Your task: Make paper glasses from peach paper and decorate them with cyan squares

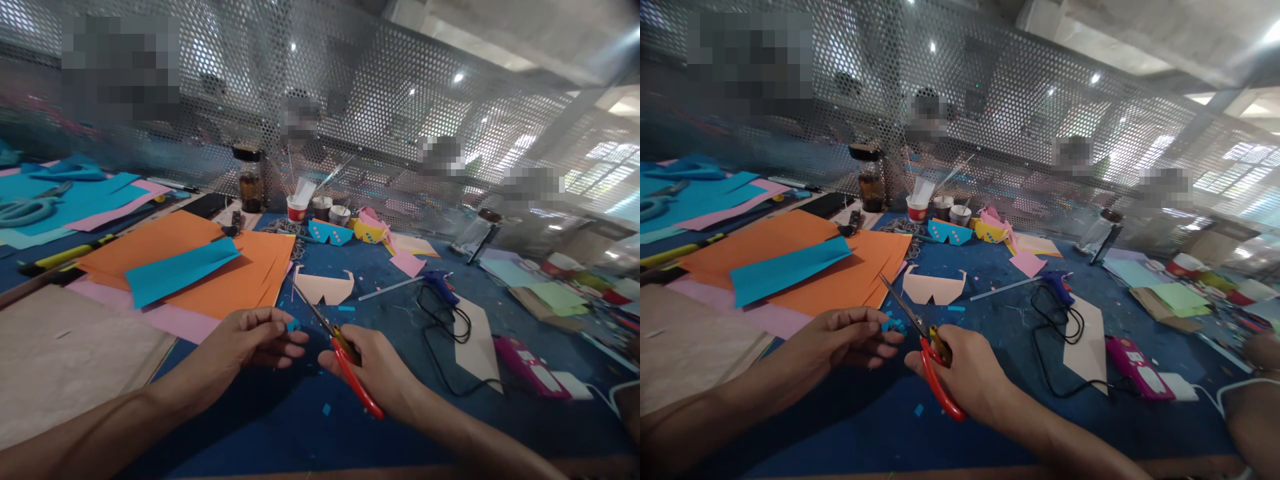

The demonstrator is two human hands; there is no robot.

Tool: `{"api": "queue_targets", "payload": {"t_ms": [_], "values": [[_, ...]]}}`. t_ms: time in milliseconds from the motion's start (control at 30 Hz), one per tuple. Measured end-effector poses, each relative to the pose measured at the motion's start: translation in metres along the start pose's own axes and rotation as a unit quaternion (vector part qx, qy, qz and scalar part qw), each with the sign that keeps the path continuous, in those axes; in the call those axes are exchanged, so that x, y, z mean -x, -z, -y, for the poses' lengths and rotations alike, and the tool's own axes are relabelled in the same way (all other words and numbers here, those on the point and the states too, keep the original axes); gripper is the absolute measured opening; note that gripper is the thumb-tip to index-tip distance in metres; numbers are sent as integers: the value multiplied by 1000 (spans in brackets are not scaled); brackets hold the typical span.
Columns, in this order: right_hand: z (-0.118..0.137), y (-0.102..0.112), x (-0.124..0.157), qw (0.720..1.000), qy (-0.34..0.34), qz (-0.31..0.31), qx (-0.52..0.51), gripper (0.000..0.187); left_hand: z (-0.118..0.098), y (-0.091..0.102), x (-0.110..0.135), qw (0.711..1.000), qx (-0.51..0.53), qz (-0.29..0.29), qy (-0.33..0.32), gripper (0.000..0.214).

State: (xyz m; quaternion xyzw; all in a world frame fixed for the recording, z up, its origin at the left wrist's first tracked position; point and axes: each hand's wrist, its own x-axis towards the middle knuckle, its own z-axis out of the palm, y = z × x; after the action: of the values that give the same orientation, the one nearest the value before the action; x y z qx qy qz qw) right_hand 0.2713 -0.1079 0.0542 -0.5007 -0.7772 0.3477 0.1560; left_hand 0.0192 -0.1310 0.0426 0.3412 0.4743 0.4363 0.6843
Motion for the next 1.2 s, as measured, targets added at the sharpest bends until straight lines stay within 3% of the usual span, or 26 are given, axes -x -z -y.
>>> {"api": "queue_targets", "payload": {"t_ms": [200,400,667,1000,1200], "values": [[0,0,-2,1000,3,-4,4,46,-4,-4,-3,998,-52,-15,-15,48],[-1,1,-2,999,13,-20,26,47,-4,-3,-8,982,-169,-27,-74,43],[-7,0,-7,983,72,-103,132,44,-2,9,-12,914,-355,-99,-170,37],[-16,-4,-10,954,137,-185,192,45,-5,16,-12,866,-403,-124,-269,26],[-22,3,-17,936,131,-230,233,42,-4,22,-19,858,-377,-158,-311,25]]}}
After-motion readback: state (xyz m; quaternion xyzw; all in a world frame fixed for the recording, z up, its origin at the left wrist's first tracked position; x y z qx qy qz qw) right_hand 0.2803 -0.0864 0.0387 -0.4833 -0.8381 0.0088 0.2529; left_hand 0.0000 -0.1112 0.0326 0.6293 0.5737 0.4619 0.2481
